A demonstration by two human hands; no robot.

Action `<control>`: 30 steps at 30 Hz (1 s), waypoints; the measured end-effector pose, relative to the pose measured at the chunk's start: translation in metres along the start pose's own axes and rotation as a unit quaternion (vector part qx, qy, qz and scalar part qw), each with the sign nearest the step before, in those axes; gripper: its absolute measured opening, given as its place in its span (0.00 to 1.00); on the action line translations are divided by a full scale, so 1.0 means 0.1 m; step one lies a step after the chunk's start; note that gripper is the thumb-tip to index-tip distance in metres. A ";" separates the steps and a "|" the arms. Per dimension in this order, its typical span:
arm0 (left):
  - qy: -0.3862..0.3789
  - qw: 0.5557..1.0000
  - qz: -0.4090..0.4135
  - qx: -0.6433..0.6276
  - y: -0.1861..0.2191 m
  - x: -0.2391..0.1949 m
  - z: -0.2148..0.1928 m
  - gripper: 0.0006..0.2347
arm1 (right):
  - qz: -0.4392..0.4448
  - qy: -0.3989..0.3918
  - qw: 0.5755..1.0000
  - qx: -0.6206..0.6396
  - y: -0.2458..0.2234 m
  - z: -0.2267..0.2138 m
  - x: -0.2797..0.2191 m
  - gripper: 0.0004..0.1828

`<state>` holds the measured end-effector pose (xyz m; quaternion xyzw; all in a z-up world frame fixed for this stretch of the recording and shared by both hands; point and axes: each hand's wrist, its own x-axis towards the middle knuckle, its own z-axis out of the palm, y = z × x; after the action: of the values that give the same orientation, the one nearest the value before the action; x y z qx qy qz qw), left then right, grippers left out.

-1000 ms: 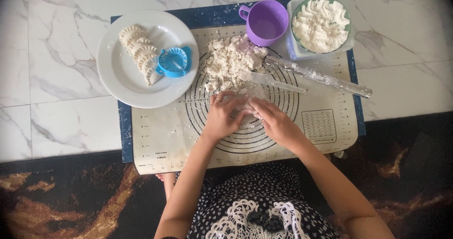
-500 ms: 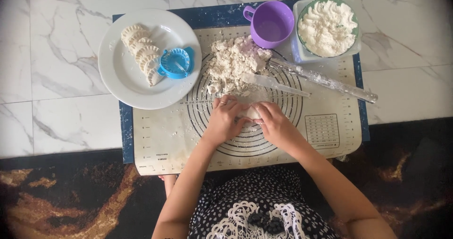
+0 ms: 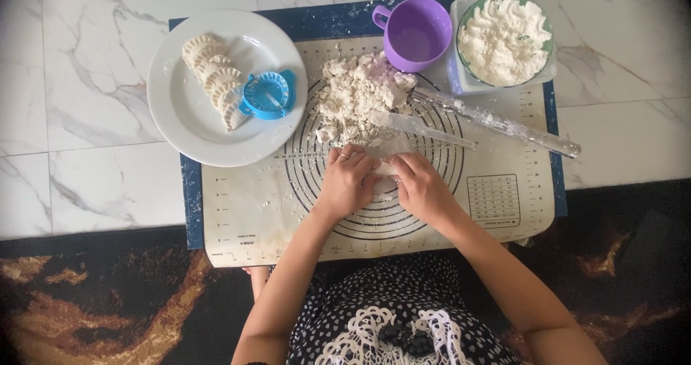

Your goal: Kneading and shaping small portions of dough on a silicone mat in preparation for making dumplings.

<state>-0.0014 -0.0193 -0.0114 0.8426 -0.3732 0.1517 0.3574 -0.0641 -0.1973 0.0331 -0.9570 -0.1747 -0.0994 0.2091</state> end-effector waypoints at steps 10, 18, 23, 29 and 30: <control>0.025 1.000 -0.003 -0.016 -0.04 -0.09 0.10 0.07 | 0.008 -0.001 0.999 0.032 0.01 -0.10 -0.01 0.18; 0.007 0.995 -0.025 -0.091 0.08 -0.03 -0.07 0.11 | 0.009 0.013 0.993 0.118 -0.13 -0.53 0.18 0.24; 0.022 0.994 -0.050 -0.096 0.04 -0.05 -0.04 0.13 | 0.011 0.034 0.992 0.124 -0.09 -0.36 0.09 0.20; 0.033 0.993 -0.048 -0.099 0.03 -0.07 -0.05 0.08 | 0.034 0.028 0.990 0.131 -0.14 -0.31 0.06 0.20; 0.043 0.993 -0.046 -0.100 0.04 -0.06 -0.08 0.06 | 0.028 0.033 0.991 0.130 -0.14 -0.31 0.06 0.20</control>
<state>-0.0087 -0.0122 -0.0073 0.8118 -0.3312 0.1332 0.4622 -0.0672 -0.1969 0.0675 -0.9224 -0.1521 -0.1011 0.3404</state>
